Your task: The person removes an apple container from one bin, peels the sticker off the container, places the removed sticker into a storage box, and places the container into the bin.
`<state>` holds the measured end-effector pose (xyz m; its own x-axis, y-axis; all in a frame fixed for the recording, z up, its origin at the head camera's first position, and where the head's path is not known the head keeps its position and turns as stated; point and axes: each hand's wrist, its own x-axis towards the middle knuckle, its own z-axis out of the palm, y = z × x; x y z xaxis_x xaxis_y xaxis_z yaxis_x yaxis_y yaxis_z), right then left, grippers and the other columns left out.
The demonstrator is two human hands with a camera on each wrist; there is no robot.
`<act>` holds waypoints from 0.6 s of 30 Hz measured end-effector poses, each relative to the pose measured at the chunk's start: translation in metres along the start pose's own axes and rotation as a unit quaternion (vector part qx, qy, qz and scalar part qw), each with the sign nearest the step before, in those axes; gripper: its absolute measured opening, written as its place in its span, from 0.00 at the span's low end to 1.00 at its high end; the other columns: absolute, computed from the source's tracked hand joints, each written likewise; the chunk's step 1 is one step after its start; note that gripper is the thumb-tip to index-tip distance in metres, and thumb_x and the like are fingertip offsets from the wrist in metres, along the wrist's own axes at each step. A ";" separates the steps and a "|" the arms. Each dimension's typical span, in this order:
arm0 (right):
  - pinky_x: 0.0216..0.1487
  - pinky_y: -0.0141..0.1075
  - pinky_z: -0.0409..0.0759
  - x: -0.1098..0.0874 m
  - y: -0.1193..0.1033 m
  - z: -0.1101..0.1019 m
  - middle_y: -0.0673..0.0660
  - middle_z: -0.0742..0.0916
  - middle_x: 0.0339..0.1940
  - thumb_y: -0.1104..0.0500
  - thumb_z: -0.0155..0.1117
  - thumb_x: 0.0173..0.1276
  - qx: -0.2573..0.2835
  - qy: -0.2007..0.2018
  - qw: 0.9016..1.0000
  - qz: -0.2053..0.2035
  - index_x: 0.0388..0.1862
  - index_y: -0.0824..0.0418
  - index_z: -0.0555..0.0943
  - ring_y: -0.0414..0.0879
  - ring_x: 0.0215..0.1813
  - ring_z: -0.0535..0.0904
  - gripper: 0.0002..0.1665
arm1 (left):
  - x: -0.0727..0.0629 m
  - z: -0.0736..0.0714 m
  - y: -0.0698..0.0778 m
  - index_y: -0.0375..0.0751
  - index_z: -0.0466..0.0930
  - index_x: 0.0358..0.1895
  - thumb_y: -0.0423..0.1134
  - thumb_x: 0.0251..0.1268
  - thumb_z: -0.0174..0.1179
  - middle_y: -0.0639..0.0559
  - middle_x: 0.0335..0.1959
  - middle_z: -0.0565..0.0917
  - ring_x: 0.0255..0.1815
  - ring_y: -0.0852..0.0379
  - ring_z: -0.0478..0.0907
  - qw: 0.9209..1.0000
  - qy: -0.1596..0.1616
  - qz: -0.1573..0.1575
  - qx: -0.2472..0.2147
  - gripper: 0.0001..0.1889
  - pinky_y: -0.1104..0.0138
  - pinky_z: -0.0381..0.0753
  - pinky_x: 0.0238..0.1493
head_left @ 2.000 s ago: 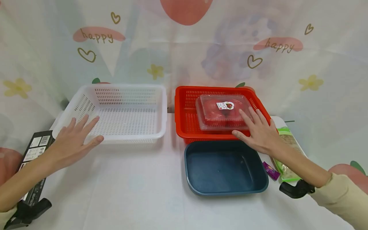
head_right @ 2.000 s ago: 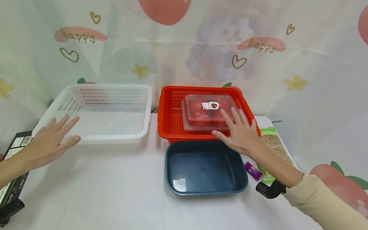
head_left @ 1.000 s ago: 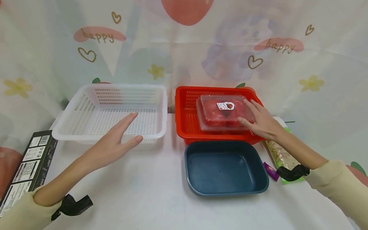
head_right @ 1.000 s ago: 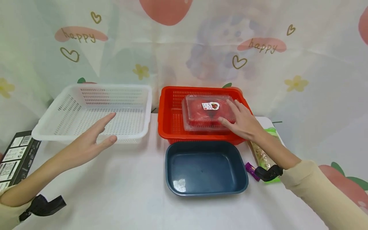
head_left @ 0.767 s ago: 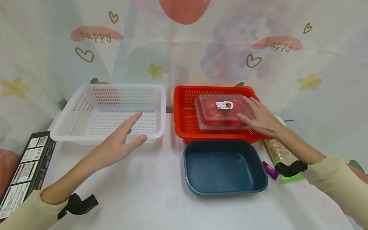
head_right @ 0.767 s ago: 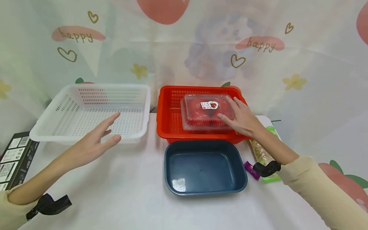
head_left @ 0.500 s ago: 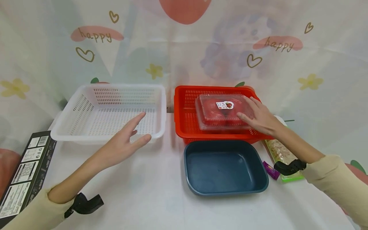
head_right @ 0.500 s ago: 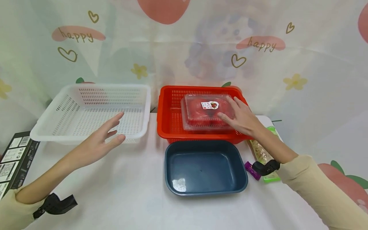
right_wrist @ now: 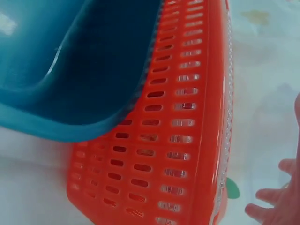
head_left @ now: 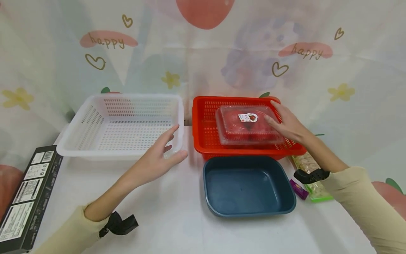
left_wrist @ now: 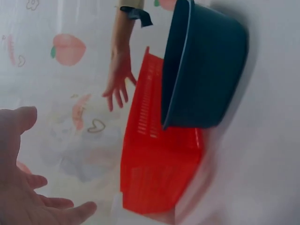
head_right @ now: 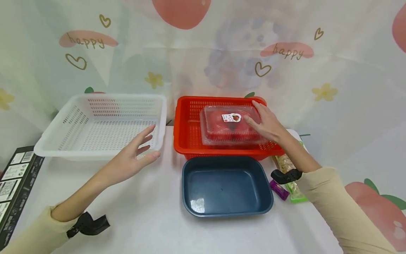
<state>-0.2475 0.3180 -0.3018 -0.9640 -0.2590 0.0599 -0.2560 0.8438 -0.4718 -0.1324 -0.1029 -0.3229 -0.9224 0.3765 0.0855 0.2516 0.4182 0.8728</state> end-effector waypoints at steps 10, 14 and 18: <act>0.56 0.62 0.76 0.014 0.018 0.012 0.67 0.66 0.72 0.41 0.53 0.70 0.073 -0.011 0.997 0.026 0.79 0.55 0.47 0.64 0.64 0.68 0.47 | 0.026 0.048 -0.002 0.54 0.52 0.75 0.49 0.62 0.63 0.56 0.76 0.56 0.75 0.48 0.57 0.993 0.076 0.029 -0.087 0.40 0.52 0.67 0.70; 0.57 0.62 0.75 0.020 0.026 0.021 0.65 0.64 0.75 0.41 0.55 0.69 0.090 -0.011 0.995 0.042 0.80 0.53 0.45 0.63 0.68 0.66 0.49 | 0.041 0.067 -0.006 0.55 0.52 0.75 0.49 0.62 0.63 0.56 0.76 0.54 0.75 0.49 0.55 0.987 0.101 0.023 -0.123 0.40 0.50 0.68 0.69; 0.60 0.62 0.73 0.024 0.034 0.030 0.64 0.60 0.77 0.41 0.58 0.68 0.085 -0.012 0.995 0.052 0.80 0.52 0.48 0.63 0.72 0.60 0.49 | 0.054 0.082 -0.012 0.57 0.52 0.75 0.50 0.60 0.64 0.55 0.79 0.48 0.76 0.52 0.53 0.984 0.115 -0.003 -0.138 0.41 0.52 0.75 0.63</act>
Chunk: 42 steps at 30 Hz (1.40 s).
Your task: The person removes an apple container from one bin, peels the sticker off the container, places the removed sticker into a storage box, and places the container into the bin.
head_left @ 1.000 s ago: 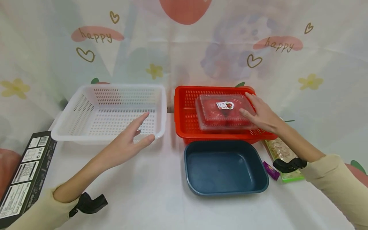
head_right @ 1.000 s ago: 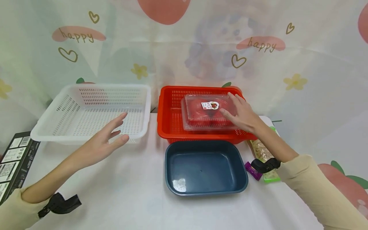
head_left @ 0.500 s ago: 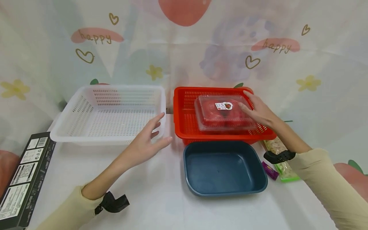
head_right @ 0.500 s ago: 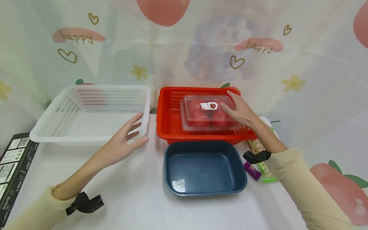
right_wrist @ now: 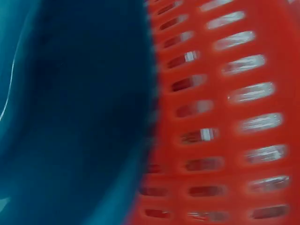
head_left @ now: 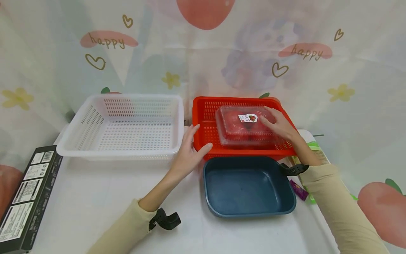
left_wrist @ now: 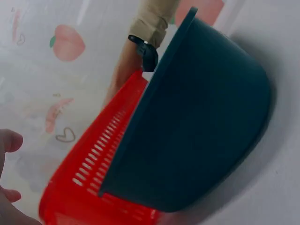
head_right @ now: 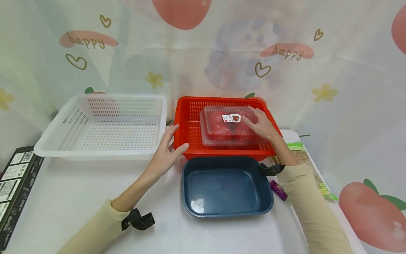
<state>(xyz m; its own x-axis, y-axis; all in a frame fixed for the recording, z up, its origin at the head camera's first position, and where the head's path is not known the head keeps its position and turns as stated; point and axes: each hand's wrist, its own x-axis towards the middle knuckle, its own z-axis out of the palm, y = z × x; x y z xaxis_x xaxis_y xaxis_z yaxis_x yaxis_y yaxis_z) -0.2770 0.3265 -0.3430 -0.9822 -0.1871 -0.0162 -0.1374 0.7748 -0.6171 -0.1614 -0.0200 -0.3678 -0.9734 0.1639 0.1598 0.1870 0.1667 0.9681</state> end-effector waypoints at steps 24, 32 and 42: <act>0.62 0.61 0.72 -0.001 0.004 0.009 0.58 0.42 0.82 0.41 0.62 0.65 -0.009 -0.044 0.998 0.034 0.80 0.44 0.46 0.67 0.77 0.47 0.51 | 0.012 0.015 -0.030 0.54 0.50 0.76 0.44 0.56 0.68 0.58 0.77 0.50 0.71 0.52 0.60 0.997 0.055 -0.052 0.011 0.47 0.56 0.80 0.58; 0.60 0.58 0.75 0.000 0.003 0.008 0.64 0.50 0.80 0.43 0.60 0.68 0.006 -0.074 0.997 0.021 0.80 0.43 0.43 0.66 0.75 0.50 0.50 | 0.014 0.016 -0.029 0.56 0.49 0.76 0.45 0.55 0.68 0.57 0.76 0.53 0.71 0.49 0.62 0.997 0.053 -0.051 0.001 0.47 0.56 0.81 0.56; 0.60 0.57 0.75 -0.010 0.004 0.005 0.67 0.58 0.77 0.36 0.58 0.66 -0.013 -0.084 0.995 0.057 0.79 0.38 0.40 0.65 0.71 0.58 0.52 | 0.014 0.022 -0.028 0.56 0.48 0.76 0.44 0.57 0.67 0.52 0.74 0.56 0.70 0.47 0.64 0.997 0.040 -0.063 -0.020 0.47 0.55 0.81 0.56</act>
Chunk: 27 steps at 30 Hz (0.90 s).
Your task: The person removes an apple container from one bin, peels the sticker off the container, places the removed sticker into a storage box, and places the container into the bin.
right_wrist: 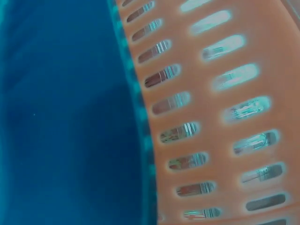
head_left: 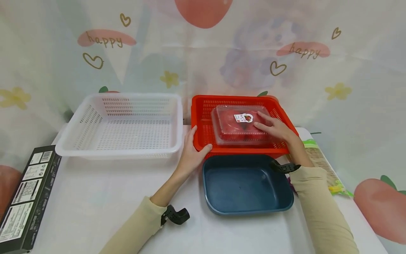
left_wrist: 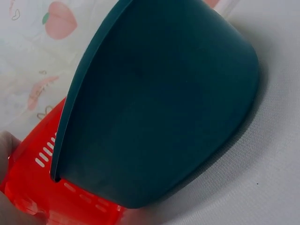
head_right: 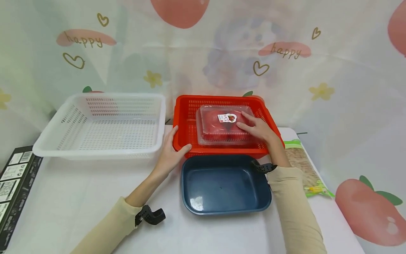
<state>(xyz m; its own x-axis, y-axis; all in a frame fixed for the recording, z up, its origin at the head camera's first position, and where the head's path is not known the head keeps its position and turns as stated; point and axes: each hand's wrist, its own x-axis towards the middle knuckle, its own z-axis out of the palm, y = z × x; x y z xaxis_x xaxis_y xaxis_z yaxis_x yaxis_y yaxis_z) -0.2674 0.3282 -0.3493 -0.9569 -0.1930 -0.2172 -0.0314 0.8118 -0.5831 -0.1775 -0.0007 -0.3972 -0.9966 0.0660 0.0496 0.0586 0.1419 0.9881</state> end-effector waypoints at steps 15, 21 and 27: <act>0.59 0.56 0.77 0.000 0.000 0.001 0.66 0.60 0.77 0.36 0.57 0.67 0.034 0.028 0.999 -0.005 0.79 0.39 0.46 0.63 0.69 0.62 0.48 | -0.001 0.000 0.000 0.57 0.48 0.76 0.44 0.56 0.68 0.55 0.75 0.56 0.69 0.51 0.63 1.000 0.003 0.006 0.002 0.47 0.56 0.80 0.57; 0.58 0.56 0.77 0.001 -0.002 0.000 0.67 0.65 0.74 0.40 0.57 0.69 0.057 0.069 0.996 -0.009 0.78 0.43 0.53 0.62 0.66 0.65 0.43 | -0.001 0.001 0.001 0.58 0.47 0.76 0.44 0.56 0.68 0.56 0.75 0.56 0.70 0.48 0.63 1.000 0.005 0.010 0.004 0.48 0.56 0.81 0.56; 0.59 0.56 0.77 0.001 -0.002 -0.002 0.65 0.63 0.75 0.42 0.56 0.70 0.087 0.071 0.994 -0.001 0.78 0.44 0.54 0.62 0.67 0.65 0.41 | 0.000 0.002 0.000 0.58 0.46 0.77 0.45 0.56 0.68 0.57 0.75 0.55 0.71 0.48 0.62 1.000 0.000 0.017 0.007 0.48 0.56 0.81 0.56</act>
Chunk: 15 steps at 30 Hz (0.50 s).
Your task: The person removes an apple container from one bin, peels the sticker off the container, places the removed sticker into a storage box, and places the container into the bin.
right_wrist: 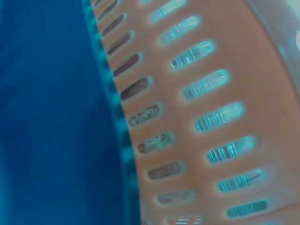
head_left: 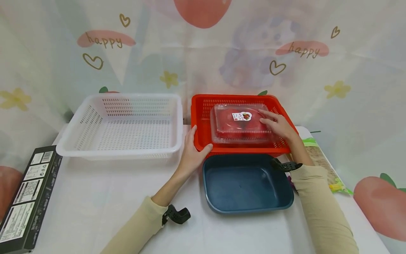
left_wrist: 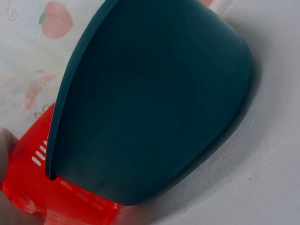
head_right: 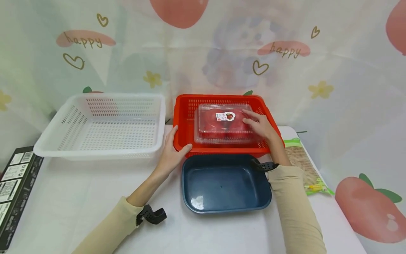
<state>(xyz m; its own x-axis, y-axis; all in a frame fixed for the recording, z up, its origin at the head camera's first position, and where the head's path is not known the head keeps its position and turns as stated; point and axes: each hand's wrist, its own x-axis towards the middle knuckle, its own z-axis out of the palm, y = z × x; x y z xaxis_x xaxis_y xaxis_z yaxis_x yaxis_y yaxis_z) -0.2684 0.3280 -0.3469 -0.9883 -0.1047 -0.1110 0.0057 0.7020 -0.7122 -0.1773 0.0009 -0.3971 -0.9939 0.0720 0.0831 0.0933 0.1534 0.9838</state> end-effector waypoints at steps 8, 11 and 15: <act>0.59 0.53 0.77 0.002 0.001 0.000 0.62 0.63 0.76 0.43 0.53 0.72 0.046 0.008 0.999 0.012 0.77 0.42 0.56 0.59 0.67 0.66 0.37 | 0.001 0.000 -0.004 0.61 0.46 0.76 0.44 0.56 0.68 0.59 0.74 0.55 0.69 0.55 0.63 1.000 -0.001 0.011 0.005 0.48 0.58 0.81 0.55; 0.58 0.50 0.79 0.001 0.001 -0.001 0.61 0.63 0.76 0.42 0.50 0.74 0.054 0.013 0.998 0.008 0.77 0.42 0.58 0.57 0.66 0.66 0.35 | 0.001 0.000 -0.003 0.61 0.47 0.76 0.45 0.56 0.68 0.59 0.74 0.55 0.68 0.55 0.63 1.000 -0.002 0.011 0.008 0.48 0.58 0.81 0.55; 0.56 0.46 0.80 0.001 0.000 -0.002 0.60 0.63 0.76 0.40 0.50 0.73 0.056 0.022 0.998 0.012 0.76 0.42 0.59 0.56 0.66 0.66 0.34 | 0.001 0.001 -0.003 0.62 0.46 0.76 0.46 0.56 0.68 0.60 0.74 0.55 0.68 0.56 0.63 1.000 -0.001 0.008 0.010 0.48 0.59 0.82 0.55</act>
<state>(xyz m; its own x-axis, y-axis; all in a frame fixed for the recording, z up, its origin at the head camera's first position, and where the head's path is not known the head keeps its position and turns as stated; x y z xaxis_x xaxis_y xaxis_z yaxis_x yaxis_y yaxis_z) -0.2696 0.3293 -0.3456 -0.9934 -0.0557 -0.1006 0.0445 0.6207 -0.7828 -0.1784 0.0011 -0.3999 -0.9922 0.0769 0.0985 0.1105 0.1718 0.9789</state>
